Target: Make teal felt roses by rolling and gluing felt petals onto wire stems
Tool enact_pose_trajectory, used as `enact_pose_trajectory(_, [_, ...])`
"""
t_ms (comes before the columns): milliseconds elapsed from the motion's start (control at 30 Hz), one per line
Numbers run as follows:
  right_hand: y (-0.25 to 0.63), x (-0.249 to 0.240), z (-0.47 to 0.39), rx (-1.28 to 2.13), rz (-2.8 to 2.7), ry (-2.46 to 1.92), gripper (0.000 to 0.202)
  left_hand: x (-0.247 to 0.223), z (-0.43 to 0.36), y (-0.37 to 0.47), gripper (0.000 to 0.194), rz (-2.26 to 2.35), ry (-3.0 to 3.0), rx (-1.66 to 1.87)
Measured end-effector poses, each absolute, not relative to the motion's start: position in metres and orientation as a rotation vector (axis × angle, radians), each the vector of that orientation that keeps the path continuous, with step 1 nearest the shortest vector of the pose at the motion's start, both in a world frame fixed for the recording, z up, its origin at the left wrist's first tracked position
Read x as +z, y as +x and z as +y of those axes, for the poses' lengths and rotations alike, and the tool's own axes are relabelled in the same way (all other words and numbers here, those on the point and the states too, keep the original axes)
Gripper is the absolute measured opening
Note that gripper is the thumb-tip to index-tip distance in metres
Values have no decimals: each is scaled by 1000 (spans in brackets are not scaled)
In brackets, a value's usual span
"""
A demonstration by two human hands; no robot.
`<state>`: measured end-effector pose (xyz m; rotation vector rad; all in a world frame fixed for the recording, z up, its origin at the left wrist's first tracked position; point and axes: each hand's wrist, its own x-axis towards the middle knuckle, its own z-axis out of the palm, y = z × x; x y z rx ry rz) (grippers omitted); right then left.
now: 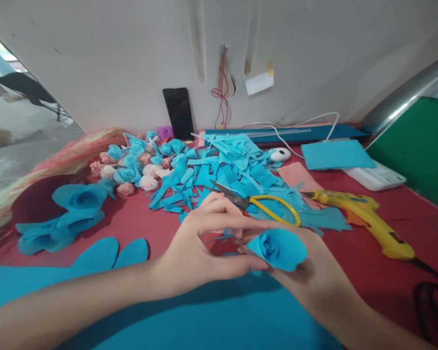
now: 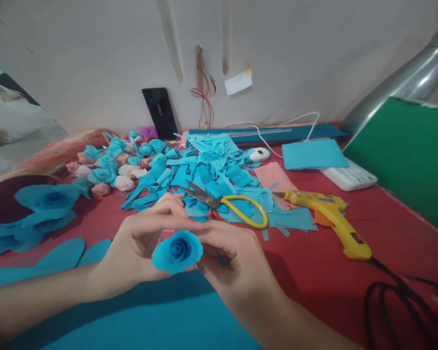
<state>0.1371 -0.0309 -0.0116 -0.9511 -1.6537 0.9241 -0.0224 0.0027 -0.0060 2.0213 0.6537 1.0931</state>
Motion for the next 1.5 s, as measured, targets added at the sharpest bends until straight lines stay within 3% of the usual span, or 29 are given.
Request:
enact_pose_trajectory(133, [136,-12,-30,914,-1686,-988,19,-4,3,-23,10,603,1987,1140])
enact_pose_trajectory(700, [137,-14,-31,951,-1746,-1044,18,-3,3,-22,6,566,2018,1132])
enact_pose_trajectory(967, [139,-13,-31,976,-1636,-1024,17,-6,4,-24,32,567,2013,1111])
enact_pose_trajectory(1100, [140,-9,-29,1012,-1539,-1070,17,-1,11,-24,9,593,1939,1152])
enact_pose_trajectory(1167, [141,-8,-27,1042,-1466,-1114,13,7,17,-26,13,678,1924,1143])
enact_pose_trajectory(1300, [143,-10,-24,1117,-1313,-1171,4,25,31,-36,28,795,2072,765])
enact_pose_trajectory(1500, [143,-8,-25,1376,-1207,-1147,7,16,36,-54,17,875,2308,211])
